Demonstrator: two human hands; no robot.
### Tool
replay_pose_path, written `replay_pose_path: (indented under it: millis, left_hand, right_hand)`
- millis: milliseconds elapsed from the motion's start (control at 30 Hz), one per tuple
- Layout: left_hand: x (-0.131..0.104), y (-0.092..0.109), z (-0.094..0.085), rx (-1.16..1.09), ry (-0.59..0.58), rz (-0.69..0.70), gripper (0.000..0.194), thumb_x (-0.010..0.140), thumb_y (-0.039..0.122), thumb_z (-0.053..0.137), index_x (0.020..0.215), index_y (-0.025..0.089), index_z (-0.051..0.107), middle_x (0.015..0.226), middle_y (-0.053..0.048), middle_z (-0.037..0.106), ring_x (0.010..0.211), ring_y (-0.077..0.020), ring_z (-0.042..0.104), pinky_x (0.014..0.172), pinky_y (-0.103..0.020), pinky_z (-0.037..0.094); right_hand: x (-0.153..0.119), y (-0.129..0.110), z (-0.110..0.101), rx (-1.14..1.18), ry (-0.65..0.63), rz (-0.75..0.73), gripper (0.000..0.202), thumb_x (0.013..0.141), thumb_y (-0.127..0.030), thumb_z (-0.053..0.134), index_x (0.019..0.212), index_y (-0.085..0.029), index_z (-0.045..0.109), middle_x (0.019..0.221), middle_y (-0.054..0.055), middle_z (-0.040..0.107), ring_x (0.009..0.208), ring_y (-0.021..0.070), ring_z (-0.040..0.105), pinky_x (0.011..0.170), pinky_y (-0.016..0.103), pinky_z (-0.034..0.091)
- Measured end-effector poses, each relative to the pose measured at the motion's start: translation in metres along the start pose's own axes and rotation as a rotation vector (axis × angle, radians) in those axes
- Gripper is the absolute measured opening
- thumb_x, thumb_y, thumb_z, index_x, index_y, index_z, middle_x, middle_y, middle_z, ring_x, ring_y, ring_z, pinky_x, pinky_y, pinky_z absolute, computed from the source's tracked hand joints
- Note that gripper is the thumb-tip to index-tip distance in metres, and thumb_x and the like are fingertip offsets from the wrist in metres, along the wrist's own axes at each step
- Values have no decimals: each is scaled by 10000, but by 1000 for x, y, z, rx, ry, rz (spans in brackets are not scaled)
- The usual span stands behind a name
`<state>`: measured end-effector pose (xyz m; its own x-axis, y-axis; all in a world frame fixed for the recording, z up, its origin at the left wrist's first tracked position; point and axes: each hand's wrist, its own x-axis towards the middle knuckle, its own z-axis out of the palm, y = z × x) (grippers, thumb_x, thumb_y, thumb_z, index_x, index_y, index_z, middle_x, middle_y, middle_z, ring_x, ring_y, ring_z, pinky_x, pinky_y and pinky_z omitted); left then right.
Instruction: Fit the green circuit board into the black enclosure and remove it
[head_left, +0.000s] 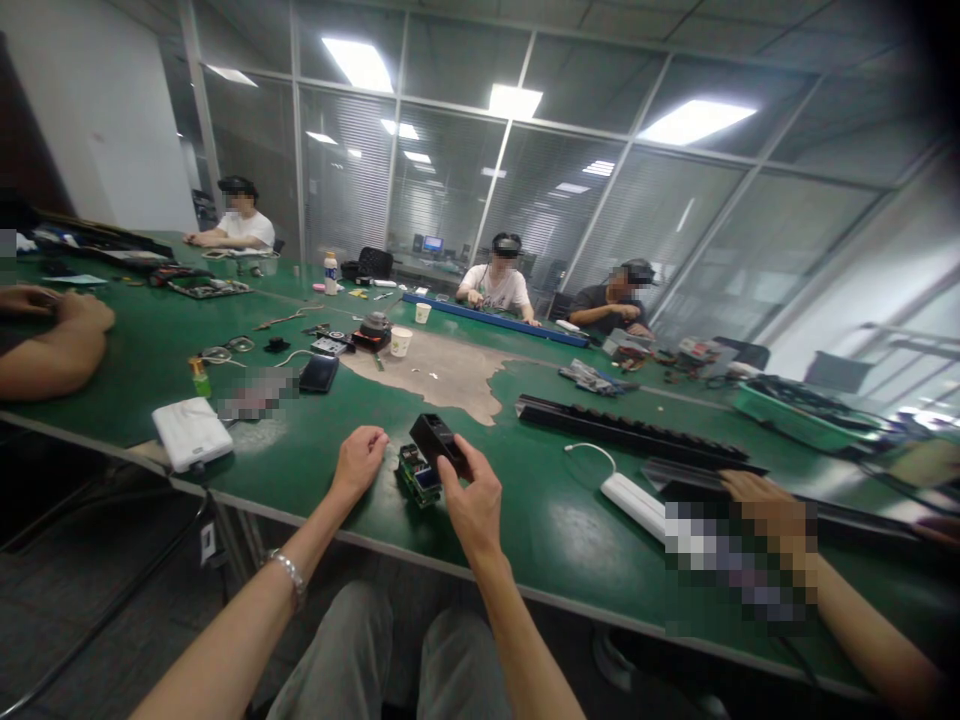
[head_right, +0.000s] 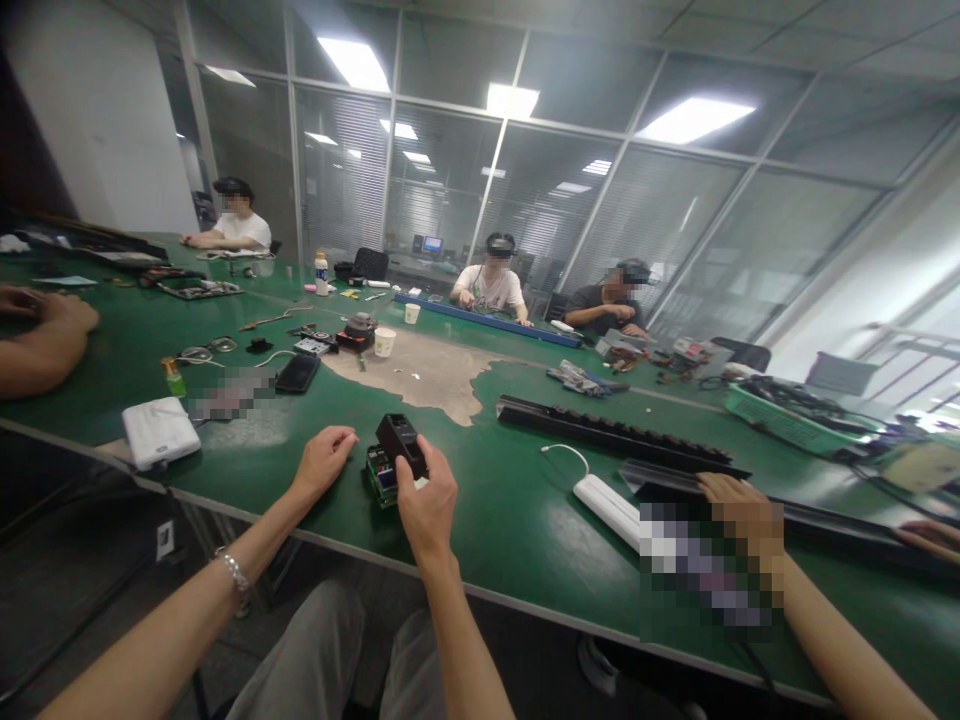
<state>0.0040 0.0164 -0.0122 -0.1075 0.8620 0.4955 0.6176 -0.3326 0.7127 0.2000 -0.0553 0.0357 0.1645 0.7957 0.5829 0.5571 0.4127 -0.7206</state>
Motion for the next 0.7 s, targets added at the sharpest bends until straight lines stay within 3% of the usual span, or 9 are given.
replay_pose_path:
  millis: [367, 700]
  left_hand:
    - [1, 1, -1, 7, 0, -2, 217, 863, 293, 475, 840, 180, 660, 940, -61, 680, 868, -174, 610, 799, -288, 455]
    - [0, 1, -1, 3, -7, -8, 234, 871, 309, 466, 853, 180, 659, 940, -60, 681, 869, -175, 611, 801, -289, 458]
  right_hand:
    - [-17, -11, 13, -116, -76, -114, 387, 847, -272, 578, 1223, -181, 596, 1175, 106, 639, 1092, 239, 587, 976, 400, 447]
    - [-37, 3, 18, -194, -139, -148, 521, 819, -244, 586, 1326, -162, 500, 1252, 125, 594, 1151, 266, 551, 1006, 438, 434]
